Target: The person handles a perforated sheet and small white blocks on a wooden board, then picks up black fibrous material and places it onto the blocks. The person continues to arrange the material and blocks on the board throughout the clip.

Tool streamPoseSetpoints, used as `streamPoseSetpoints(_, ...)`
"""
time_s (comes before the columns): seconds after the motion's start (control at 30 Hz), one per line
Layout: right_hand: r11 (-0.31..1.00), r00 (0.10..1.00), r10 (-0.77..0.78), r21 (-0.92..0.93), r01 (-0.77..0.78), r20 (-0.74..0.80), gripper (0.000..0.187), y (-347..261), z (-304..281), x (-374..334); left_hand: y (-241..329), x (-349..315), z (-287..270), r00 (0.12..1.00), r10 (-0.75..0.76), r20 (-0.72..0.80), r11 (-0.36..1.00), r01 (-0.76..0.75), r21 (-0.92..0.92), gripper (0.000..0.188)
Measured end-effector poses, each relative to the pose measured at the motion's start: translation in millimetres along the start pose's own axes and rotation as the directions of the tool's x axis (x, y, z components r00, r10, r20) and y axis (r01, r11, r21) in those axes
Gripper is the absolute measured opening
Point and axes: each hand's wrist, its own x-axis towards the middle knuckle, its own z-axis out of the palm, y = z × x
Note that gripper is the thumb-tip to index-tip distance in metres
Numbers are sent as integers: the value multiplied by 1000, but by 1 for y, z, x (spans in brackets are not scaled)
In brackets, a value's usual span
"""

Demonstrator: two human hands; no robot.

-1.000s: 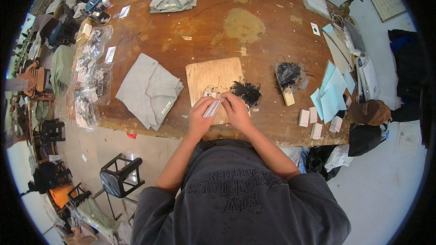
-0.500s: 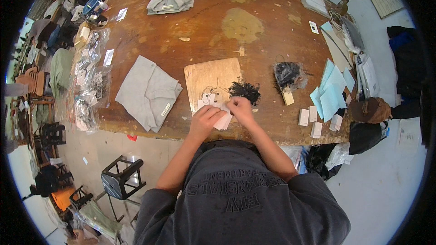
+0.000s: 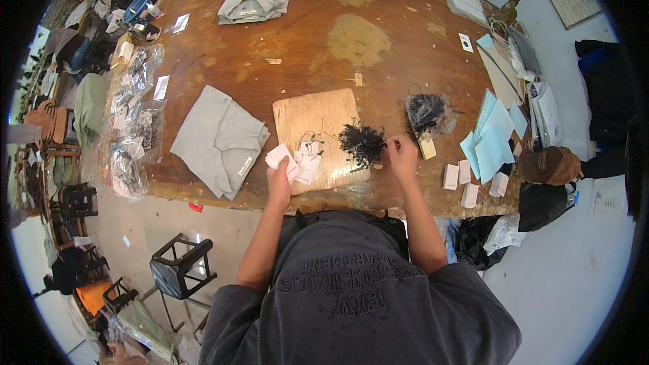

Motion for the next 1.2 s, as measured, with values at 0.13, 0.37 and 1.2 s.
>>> streamPoseSetpoints(0.13, 925, 991, 128, 358, -131, 34, 15, -14, -11, 4, 9, -10, 10, 995, 55, 81, 998, -54, -21, 33)
streamPoseSetpoints(0.37, 742, 949, 271, 593, -312, 161, 22, -61, -31, 14, 23, -28, 29, 967, 4, 256, 997, -24, 72, 38)
streamPoseSetpoints(1.2, 44, 693, -20, 693, -719, 721, 14, -114, 11, -18, 22, -60, 53, 719, -215, 661, 929, -58, 365, 46)
